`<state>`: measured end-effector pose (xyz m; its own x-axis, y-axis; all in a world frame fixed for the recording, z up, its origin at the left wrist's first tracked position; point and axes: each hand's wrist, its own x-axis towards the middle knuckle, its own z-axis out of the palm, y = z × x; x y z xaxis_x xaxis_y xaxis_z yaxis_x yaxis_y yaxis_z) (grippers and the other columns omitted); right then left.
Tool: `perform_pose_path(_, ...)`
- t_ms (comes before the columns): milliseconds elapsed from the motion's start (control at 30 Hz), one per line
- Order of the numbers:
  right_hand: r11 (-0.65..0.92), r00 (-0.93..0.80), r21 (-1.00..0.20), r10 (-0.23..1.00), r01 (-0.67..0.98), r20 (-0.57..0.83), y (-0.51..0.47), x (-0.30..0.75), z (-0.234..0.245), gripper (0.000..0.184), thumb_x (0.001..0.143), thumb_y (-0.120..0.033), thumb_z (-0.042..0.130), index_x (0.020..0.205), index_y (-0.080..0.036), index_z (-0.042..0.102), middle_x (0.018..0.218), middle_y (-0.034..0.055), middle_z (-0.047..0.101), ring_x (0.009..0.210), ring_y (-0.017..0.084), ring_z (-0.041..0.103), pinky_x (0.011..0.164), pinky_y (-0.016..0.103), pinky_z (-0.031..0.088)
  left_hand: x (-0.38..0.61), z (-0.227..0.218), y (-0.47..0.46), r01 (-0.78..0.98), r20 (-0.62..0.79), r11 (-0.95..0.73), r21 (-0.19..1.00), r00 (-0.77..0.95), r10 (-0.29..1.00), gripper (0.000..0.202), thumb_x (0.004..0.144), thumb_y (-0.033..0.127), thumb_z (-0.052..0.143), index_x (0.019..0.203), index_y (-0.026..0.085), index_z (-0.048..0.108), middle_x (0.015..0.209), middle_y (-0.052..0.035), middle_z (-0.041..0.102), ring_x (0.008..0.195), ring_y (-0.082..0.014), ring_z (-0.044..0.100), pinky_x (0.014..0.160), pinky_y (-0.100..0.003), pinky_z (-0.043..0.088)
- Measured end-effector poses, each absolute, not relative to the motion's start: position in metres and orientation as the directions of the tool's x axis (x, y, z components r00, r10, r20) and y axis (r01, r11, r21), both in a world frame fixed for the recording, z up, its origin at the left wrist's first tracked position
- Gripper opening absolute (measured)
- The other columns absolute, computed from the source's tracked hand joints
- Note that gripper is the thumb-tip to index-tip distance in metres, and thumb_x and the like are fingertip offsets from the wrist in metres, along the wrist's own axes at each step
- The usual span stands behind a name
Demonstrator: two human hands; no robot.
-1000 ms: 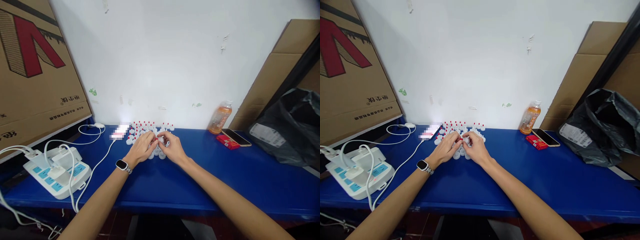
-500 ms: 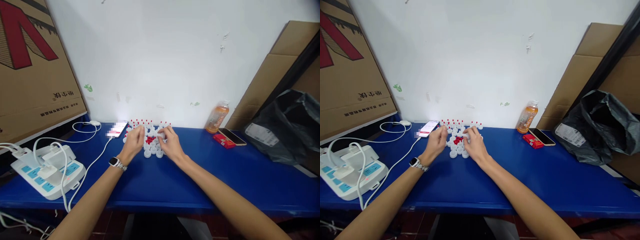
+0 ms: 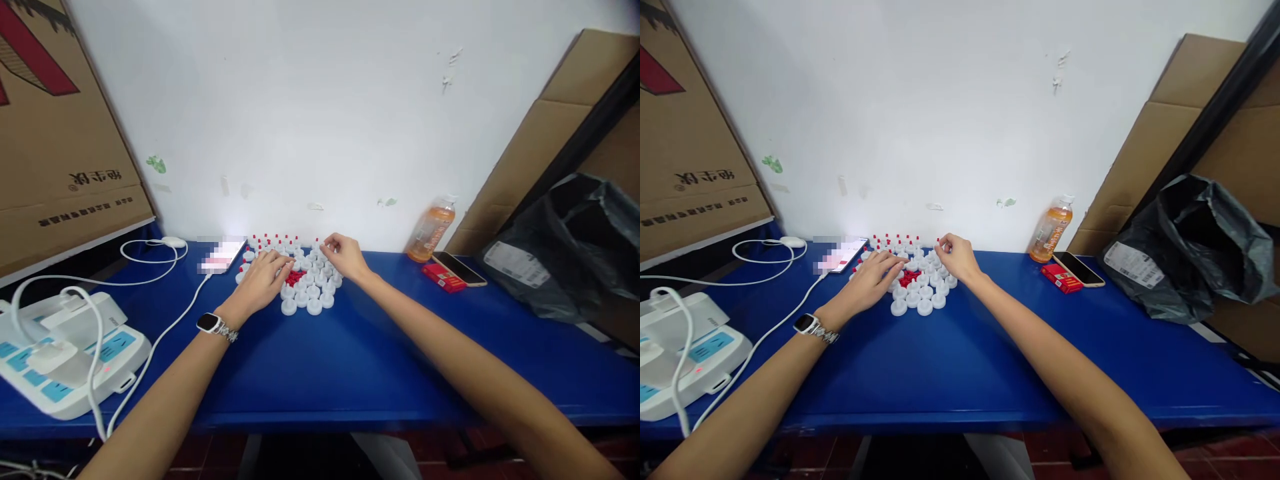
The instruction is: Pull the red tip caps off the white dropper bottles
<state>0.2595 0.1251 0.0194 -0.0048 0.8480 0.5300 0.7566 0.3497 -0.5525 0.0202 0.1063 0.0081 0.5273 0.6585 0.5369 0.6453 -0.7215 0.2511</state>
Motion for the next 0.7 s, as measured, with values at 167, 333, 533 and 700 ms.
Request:
perform_pose_path(167,0.285,-0.056,-0.484,0.899,0.827,0.434,0.175,0.253,0.032,0.017,0.085,-0.022,0.056,0.092,-0.017,0.069,0.088,0.0041,0.072,0.08,0.015,0.064,0.074,0.024,0.044,0.018,0.011,0.098,0.636,0.53,-0.725,0.265,0.532,0.66,0.035,0.101,0.041,0.039,0.094,0.021,0.066,0.096,-0.0071,0.061,0.095,-0.024,0.053,0.089,-0.042,0.043)
perform_pose_path(333,0.211,-0.13,-0.209,0.93,0.955,0.344,0.207,0.235,0.039,0.02,0.088,-0.023,0.053,0.093,-0.019,0.072,0.097,0.0063,0.074,0.096,0.021,0.064,0.092,0.032,0.038,0.019,0.008,0.096,0.626,0.539,-0.735,0.261,0.537,0.649,0.035,0.098,0.048,0.045,0.087,0.021,0.065,0.095,-0.0058,0.061,0.094,-0.0233,0.053,0.088,-0.041,0.043)
perform_pose_path(533,0.202,-0.153,-0.147,0.946,0.968,0.287,0.224,0.227,0.026,0.018,0.086,-0.024,0.057,0.087,-0.017,0.074,0.095,0.0119,0.074,0.104,0.026,0.06,0.1,0.041,0.028,0.024,0.008,0.093,0.622,0.519,-0.743,0.247,0.563,0.643,0.038,0.096,0.053,0.047,0.082,0.021,0.064,0.092,-0.0056,0.059,0.092,-0.0233,0.051,0.082,-0.04,0.043)
perform_pose_path(700,0.2,-0.132,-0.172,0.931,0.965,0.341,0.217,0.24,0.025,0.035,0.096,-0.04,0.044,0.099,-0.02,0.073,0.103,0.012,0.072,0.111,0.029,0.053,0.098,0.043,0.03,0.026,0.01,0.089,0.635,0.515,-0.741,0.218,0.57,0.64,0.041,0.101,0.047,0.037,0.082,0.021,0.062,0.091,-0.0052,0.058,0.09,-0.0223,0.05,0.083,-0.041,0.042)
